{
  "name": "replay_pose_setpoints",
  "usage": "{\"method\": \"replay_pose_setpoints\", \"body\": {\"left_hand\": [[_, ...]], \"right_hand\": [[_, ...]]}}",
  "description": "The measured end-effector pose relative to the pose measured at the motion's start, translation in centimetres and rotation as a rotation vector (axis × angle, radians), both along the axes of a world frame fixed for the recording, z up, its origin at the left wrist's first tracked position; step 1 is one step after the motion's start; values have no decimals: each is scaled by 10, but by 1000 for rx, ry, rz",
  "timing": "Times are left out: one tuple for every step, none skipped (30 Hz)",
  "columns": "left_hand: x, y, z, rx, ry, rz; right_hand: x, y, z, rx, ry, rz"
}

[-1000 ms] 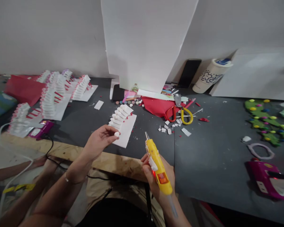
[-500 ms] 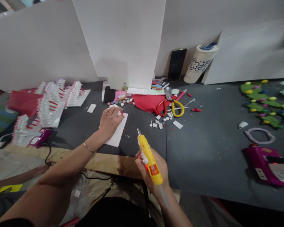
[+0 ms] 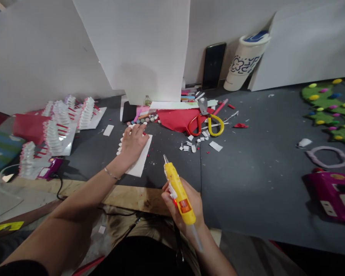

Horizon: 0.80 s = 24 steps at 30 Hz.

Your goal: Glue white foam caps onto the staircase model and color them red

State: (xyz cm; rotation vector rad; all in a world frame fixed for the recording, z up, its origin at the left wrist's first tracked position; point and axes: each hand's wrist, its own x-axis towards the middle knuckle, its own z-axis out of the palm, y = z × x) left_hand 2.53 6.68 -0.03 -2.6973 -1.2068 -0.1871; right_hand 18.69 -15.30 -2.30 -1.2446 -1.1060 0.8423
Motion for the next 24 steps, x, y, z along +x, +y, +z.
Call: {"method": "replay_pose_setpoints", "body": {"left_hand": [[0,0,0,-7,2,4],[1,1,-1,-15,5,9],[1,1,-1,-25,9,14],[1,2,-1,-37,11,19],[1,2,-1,-48,10,25],[1,3,-1,-58,5,27],[1,3,-1,-64,-3,29],[0,3,0,-65,-13,29],[-1,2,1,-59,-26,30],[-3,1,3,-48,-39,33],[-4,-2,6,-35,-51,35],[-6,-4,9,-22,-63,40],[-8,-8,12,-12,-74,48],[-10,-12,14,-4,-83,58],[-12,-16,16,1,-89,70],[-14,-20,17,3,-91,80],[-15,-23,16,1,-91,88],[-17,-25,14,-3,-87,90],[-18,-26,12,-8,-83,87],[-19,-26,9,-12,-79,79],[-19,-25,5,-13,-78,72],[-20,-24,2,-12,-77,65],[-20,-22,-1,-10,-76,63],[-20,-20,-3,-12,-75,62]], "right_hand": [[0,0,0,-8,0,5],[0,0,0,-9,-3,10],[0,0,0,-4,-6,8],[0,0,1,6,-8,-1],[0,0,1,12,-11,-7],[0,0,1,19,-15,-11],[1,0,1,24,-19,-13],[1,0,1,28,-20,-12],[1,0,1,32,-18,-11],[1,-1,0,35,-13,-9],[1,-2,0,34,-3,-7],[1,-3,-1,24,12,-11],[1,-4,-2,10,26,-12],[0,-5,-3,-4,37,-11],[0,-6,-5,-18,48,-13],[-1,-6,-6,-29,58,-11],[-2,-7,-8,-36,63,-5],[-2,-7,-9,-45,67,3],[-3,-8,-10,-55,69,9],[-3,-8,-11,-67,70,8],[-3,-8,-11,-74,69,4],[-3,-8,-11,-78,66,-4],[-3,-8,-11,-80,62,-10],[-3,-8,-10,-78,56,-15]]}}
